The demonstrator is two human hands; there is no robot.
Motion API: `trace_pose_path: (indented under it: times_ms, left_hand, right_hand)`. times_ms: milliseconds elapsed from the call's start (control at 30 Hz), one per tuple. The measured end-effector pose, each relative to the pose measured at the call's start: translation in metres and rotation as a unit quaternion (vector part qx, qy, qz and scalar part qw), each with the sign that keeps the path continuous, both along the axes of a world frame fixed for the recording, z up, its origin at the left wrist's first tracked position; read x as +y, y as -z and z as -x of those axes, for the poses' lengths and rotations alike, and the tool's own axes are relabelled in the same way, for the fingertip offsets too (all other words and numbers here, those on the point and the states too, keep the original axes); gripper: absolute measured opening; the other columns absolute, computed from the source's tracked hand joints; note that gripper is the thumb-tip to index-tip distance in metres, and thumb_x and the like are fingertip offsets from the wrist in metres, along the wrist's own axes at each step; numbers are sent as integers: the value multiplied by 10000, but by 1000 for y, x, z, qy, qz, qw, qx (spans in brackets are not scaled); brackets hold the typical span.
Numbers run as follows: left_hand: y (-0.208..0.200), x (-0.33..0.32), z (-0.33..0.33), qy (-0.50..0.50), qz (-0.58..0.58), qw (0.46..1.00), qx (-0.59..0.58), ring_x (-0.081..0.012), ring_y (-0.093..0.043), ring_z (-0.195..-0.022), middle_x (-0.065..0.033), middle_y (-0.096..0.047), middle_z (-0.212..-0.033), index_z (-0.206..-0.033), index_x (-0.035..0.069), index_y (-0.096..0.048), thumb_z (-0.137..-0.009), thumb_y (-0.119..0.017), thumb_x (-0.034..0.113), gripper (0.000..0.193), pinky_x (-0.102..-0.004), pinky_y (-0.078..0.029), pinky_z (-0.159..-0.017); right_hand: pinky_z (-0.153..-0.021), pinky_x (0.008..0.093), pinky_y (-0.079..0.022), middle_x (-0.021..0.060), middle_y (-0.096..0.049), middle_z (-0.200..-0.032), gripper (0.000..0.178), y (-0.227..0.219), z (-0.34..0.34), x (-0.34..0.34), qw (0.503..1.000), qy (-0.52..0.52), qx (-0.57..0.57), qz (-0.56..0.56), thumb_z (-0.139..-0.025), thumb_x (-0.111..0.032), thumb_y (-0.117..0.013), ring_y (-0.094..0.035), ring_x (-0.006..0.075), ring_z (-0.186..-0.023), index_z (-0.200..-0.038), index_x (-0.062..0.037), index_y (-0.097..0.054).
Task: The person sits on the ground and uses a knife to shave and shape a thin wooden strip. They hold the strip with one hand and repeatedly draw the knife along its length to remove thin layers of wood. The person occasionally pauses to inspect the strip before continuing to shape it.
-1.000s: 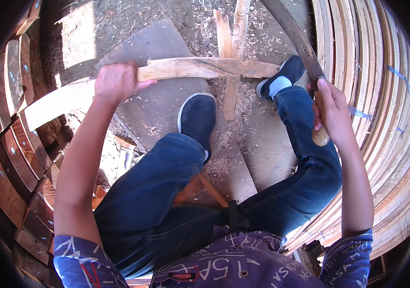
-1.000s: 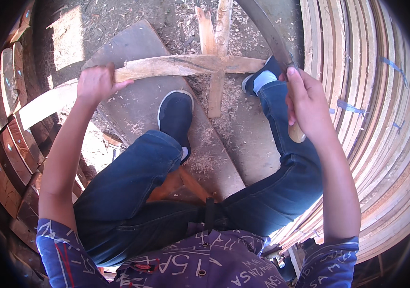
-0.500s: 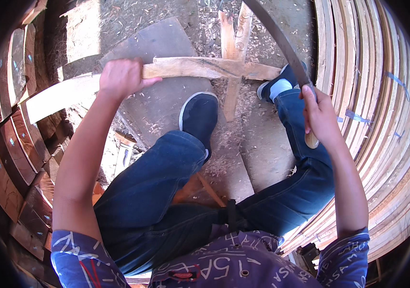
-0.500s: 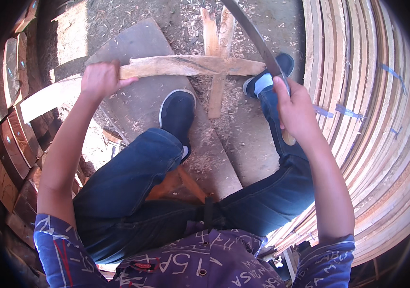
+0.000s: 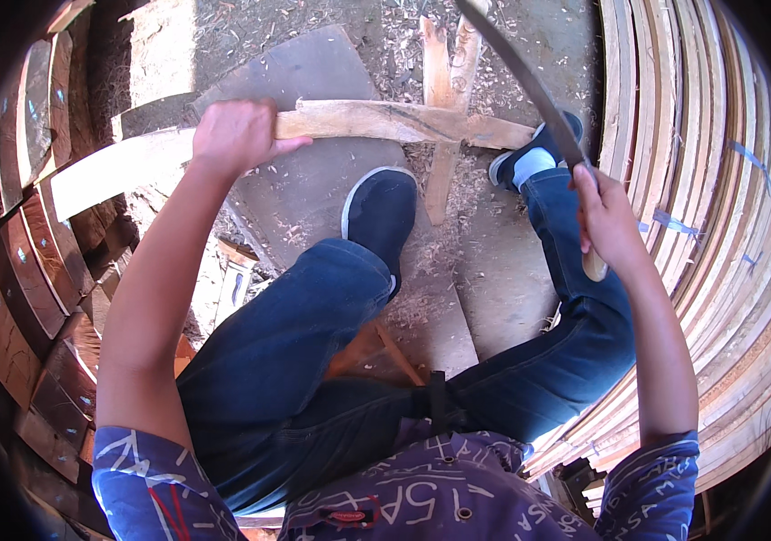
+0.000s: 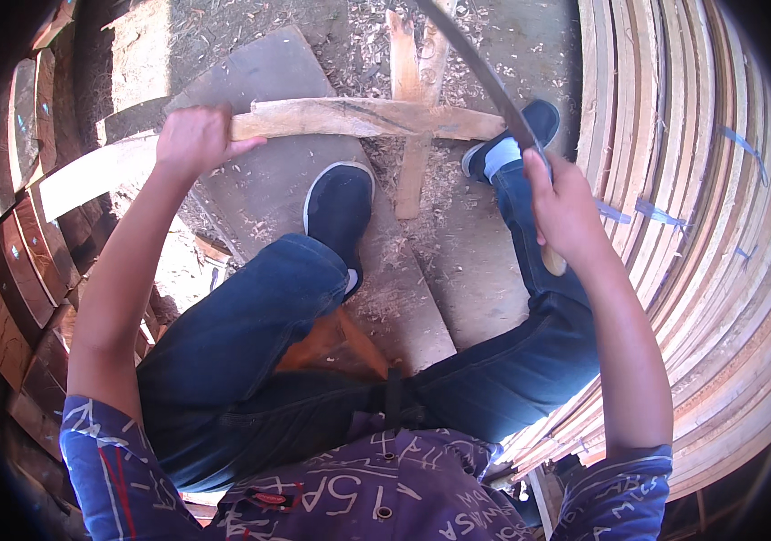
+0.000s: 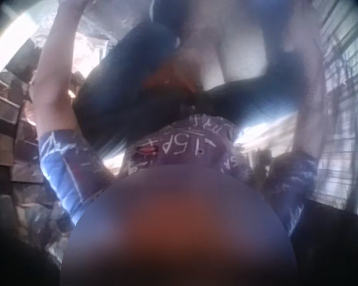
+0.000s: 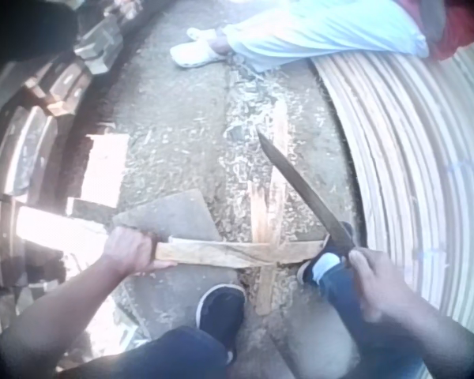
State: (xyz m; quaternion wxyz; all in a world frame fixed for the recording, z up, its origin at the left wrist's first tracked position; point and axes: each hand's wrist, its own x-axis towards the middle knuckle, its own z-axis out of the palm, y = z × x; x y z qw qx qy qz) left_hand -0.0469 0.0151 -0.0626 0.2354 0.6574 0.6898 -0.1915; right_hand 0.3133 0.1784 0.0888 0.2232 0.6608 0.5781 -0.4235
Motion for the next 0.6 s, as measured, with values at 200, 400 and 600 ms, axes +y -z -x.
trace_pose_path:
  times_ms: [200,400,600]
  left_hand:
    - [3,-3,5,1,-17,1000,4,-260,-672,-627,-114,-646,-634,-719,55,-644,-770,-448,811,782,-375,-537,-588]
    - [0,-4,0,-5,-21,1000,2,-263,-674,-630,-114,-647,-637,-747,52,-651,-768,-445,814,790,-382,-538,-599]
    - [-1,6,-7,3,39,999,-1,-265,-672,-623,-117,-649,-642,-761,51,-655,-776,-433,814,794,-388,-536,-590]
  right_hand:
    - [-401,306,-424,50,-480,-548,469,-16,1,9,983,-50,-149,97,-984,-398,-484,-511,153,-420,-923,53,-598]
    - [-375,278,-383,7,-412,-508,451,-18,9,3,1000,3,15,-18,-999,-406,-459,-438,113,-375,-920,17,-594]
    - [-362,287,-374,2,-417,-519,408,11,-48,-36,989,-6,-113,96,-998,-395,-471,-423,121,-366,-870,-17,-560]
